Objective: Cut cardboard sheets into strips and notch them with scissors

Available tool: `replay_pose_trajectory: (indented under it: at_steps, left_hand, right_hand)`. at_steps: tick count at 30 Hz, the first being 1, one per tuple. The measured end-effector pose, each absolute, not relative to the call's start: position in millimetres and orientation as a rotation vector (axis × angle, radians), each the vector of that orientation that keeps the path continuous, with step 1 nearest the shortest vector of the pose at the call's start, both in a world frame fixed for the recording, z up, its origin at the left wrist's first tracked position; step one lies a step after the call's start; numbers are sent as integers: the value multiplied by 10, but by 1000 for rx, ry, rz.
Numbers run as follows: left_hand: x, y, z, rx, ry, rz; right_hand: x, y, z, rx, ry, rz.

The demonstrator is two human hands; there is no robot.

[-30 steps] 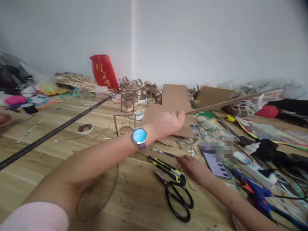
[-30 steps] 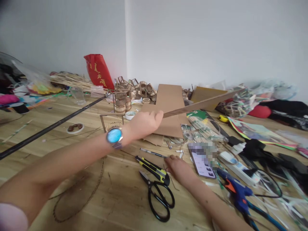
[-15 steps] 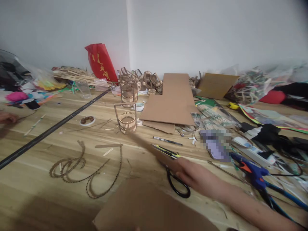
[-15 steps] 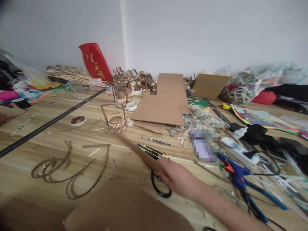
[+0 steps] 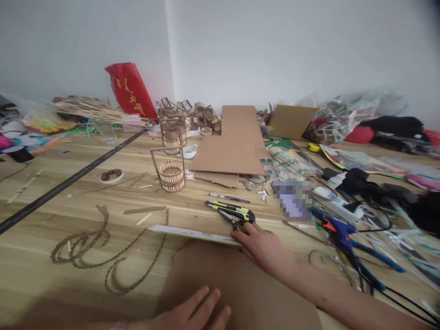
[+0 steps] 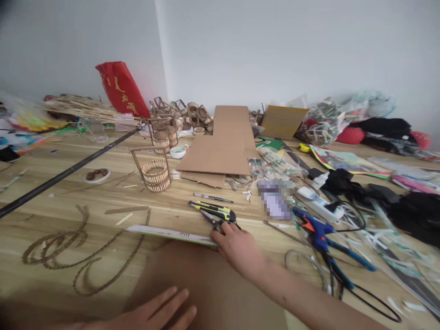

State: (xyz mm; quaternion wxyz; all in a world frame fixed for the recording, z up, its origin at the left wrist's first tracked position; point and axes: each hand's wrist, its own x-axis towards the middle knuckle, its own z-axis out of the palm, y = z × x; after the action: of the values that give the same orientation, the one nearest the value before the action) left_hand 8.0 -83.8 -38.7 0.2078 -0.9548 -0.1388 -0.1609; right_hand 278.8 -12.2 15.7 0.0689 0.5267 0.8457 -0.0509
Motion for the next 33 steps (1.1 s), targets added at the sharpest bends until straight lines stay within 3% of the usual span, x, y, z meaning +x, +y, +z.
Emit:
replay_pose_trajectory:
  at_steps: [3, 11, 16, 21, 23, 27, 31, 33]
  left_hand:
    - [207, -748, -421, -2690, -337, -467]
    - [398, -469, -299, -2947, -540, -53]
    - [294, -240, -221, -2959, -756, -144]
    - [-293, -56, -369, -2787, -1221, -88]
    - [-612, 46, -447, -2746, -1136, -114]
    - [-1055, 205, -409, -2571, -1288, -271]
    - [-899, 5, -158, -2597, -1214, -414]
    - [-638, -199, -100, -2827, -972, -283]
  right_hand:
    - [2937, 75, 104, 1607, 2593, -93]
    - [3330, 342, 238, 1749, 2795, -184]
    - [3481, 56, 463, 1667, 2855, -575]
    - [3491, -202, 477, 1311, 2735, -1429]
    - [3475, -206, 431, 1197, 2654, -1604]
    - [3447, -122, 332, 1074, 2696, -1443]
    - [3357, -188, 365, 1189, 2734, -871]
    - [3293, -311, 408, 1254, 2712, -626]
